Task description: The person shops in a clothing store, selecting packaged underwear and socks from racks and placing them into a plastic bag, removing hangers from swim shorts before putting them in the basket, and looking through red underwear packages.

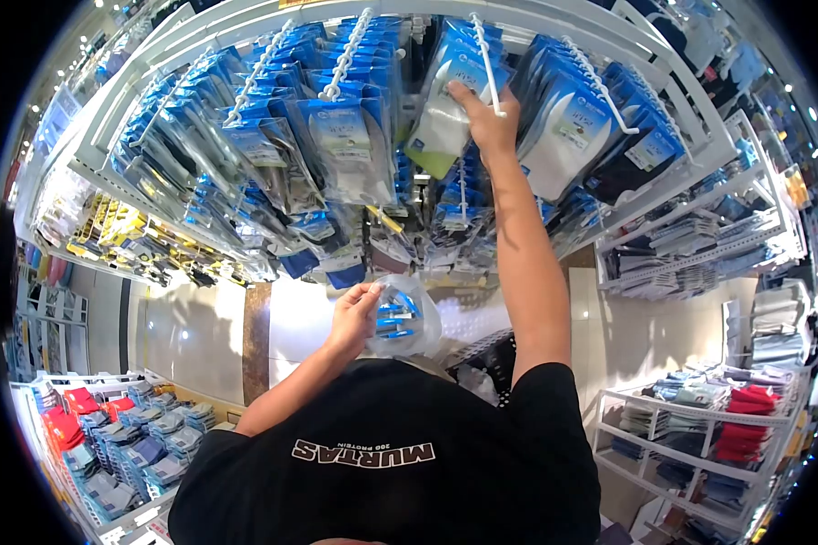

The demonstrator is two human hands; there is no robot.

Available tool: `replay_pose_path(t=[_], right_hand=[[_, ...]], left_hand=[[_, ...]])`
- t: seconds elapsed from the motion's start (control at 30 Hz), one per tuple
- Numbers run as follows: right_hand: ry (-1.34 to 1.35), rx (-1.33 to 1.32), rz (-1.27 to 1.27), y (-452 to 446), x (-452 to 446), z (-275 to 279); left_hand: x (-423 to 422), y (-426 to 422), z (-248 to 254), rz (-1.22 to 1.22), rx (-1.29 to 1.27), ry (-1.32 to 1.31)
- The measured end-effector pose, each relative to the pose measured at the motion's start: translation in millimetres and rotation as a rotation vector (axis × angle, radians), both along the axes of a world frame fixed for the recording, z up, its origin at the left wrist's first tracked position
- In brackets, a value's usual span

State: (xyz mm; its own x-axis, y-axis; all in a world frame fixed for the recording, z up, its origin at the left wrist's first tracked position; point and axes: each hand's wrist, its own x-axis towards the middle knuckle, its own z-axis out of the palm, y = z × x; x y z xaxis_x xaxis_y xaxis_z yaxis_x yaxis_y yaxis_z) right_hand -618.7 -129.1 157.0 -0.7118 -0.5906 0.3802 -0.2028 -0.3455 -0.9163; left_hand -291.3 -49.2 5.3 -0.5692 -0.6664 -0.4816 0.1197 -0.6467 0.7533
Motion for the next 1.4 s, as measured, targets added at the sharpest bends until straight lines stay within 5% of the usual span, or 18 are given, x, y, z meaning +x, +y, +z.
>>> replay_pose_path(t=[0.7, 0.8, 0.9, 1.03, 1.17, 1.4], right_hand=[[0.158, 0.005, 0.161, 217.5, 78.2, 27.8], [0.193, 0.252, 0.284, 220.8, 87.9, -20.2], [-0.163, 0.175, 0.329, 220.9, 109.7, -87.8], [-0.189, 0.053, 0.256, 233.8, 137.1, -148.4], [-0.199, 0.123, 0.338, 263.0, 129.4, -180.0], [-0.069, 0.339, 0.560, 267.3, 122.9, -147.3]], left_hand=[[-10.1, -25.6, 3.4, -0.020, 0.029, -0.010], [-13.5, -25.1, 7.6, -0.048, 0.052, -0.006], [-17.9, -24.1, 11.4, -0.048, 0.081, -0.029], [-24.3, -28.5, 20.2, -0.028, 0.109, -0.044], [-21.2, -31.9, 18.3, -0.050, 0.082, -0.015], [-27.2, -16.6, 30.6, -0.071, 0.053, -0.035]])
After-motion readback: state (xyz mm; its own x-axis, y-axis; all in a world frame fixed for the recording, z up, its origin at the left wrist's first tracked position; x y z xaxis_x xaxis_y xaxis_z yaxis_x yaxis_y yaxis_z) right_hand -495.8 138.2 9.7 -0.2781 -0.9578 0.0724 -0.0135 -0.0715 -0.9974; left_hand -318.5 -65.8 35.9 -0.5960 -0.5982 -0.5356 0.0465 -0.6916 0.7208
